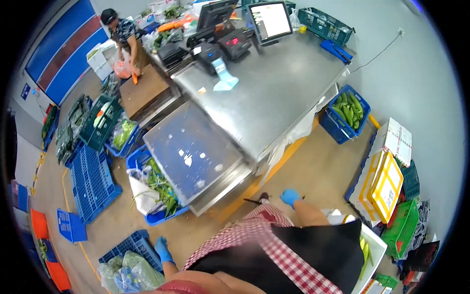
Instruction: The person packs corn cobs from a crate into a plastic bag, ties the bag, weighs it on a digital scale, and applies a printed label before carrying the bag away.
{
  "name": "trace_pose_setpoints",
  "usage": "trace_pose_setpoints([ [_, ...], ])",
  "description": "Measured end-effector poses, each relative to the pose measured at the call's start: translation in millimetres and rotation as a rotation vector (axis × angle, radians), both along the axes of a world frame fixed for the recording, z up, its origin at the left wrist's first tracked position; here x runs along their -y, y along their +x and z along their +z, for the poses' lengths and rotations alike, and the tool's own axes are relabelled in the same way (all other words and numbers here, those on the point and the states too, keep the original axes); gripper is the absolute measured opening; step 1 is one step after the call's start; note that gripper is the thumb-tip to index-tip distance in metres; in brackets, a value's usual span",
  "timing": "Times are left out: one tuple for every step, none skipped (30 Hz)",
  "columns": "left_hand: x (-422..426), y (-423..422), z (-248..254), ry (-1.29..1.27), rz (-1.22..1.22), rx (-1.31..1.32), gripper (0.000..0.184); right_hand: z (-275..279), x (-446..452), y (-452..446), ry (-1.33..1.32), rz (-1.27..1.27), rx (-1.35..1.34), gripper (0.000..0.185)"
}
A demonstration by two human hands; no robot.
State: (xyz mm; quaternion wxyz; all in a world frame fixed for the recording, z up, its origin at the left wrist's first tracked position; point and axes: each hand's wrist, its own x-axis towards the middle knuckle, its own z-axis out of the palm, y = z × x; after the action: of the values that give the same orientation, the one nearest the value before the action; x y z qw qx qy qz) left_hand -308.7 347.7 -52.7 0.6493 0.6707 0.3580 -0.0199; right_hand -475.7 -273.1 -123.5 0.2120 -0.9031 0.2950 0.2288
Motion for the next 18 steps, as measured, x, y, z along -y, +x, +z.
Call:
trace_pose_setpoints([
  [55,26,0,-0.015,-0.117,0.099,0.015,-7,28,-11,0.011,-0.027,-0.017,0.035],
  [108,49,-7,-0.015,-0.216,0.185,0.016,-14,54,-23,0.056,-0.090,-0.020,0.034],
  [160,73,-14,-0.022,-0.311,0.276,0.018,-16,81,-28,0.136,-0.192,-0.003,0.032],
  [214,100,-20,-0.017,-0.388,0.360,0.019,-18,107,-34,0.211,-0.296,0.016,0.031],
  [290,116,11,0.053,-0.363,0.439,0.023,-11,134,-40,0.315,-0.435,0.054,0.031],
  [348,134,42,0.083,-0.520,0.472,0.023,-4,153,-52,0.327,-0.509,0.095,0.030],
  [404,149,64,0.088,-0.535,0.501,0.023,5,173,-64,0.338,-0.581,0.140,0.029],
  [447,166,77,0.116,-0.613,0.559,0.022,19,192,-70,0.251,-0.581,0.203,0.027],
  [491,184,90,0.140,-0.688,0.619,0.021,29,217,-69,0.159,-0.574,0.274,0.026],
  [532,200,101,0.141,-0.718,0.700,0.021,32,239,-77,0.183,-0.612,0.296,0.023],
  [571,215,118,0.235,-0.747,0.754,0.021,36,257,-83,0.226,-0.669,0.304,0.022],
  [605,231,126,0.241,-0.771,0.809,0.021,43,272,-91,0.271,-0.728,0.310,0.021],
  [638,248,133,0.247,-0.796,0.865,0.021,51,289,-97,0.315,-0.786,0.315,0.020],
  [672,264,141,0.251,-0.821,0.921,0.021,55,305,-101,0.334,-0.818,0.342,0.019],
  [704,279,143,0.273,-0.818,0.970,0.021,56,320,-105,0.355,-0.852,0.369,0.019],
  [736,294,145,0.295,-0.814,1.018,0.021,59,337,-105,0.376,-0.886,0.395,0.018],
  [768,314,141,0.311,-0.810,1.046,0.023,69,358,-102,0.374,-0.894,0.399,0.017],
  [799,333,138,0.328,-0.806,1.073,0.025,81,381,-98,0.370,-0.903,0.405,0.017],
])
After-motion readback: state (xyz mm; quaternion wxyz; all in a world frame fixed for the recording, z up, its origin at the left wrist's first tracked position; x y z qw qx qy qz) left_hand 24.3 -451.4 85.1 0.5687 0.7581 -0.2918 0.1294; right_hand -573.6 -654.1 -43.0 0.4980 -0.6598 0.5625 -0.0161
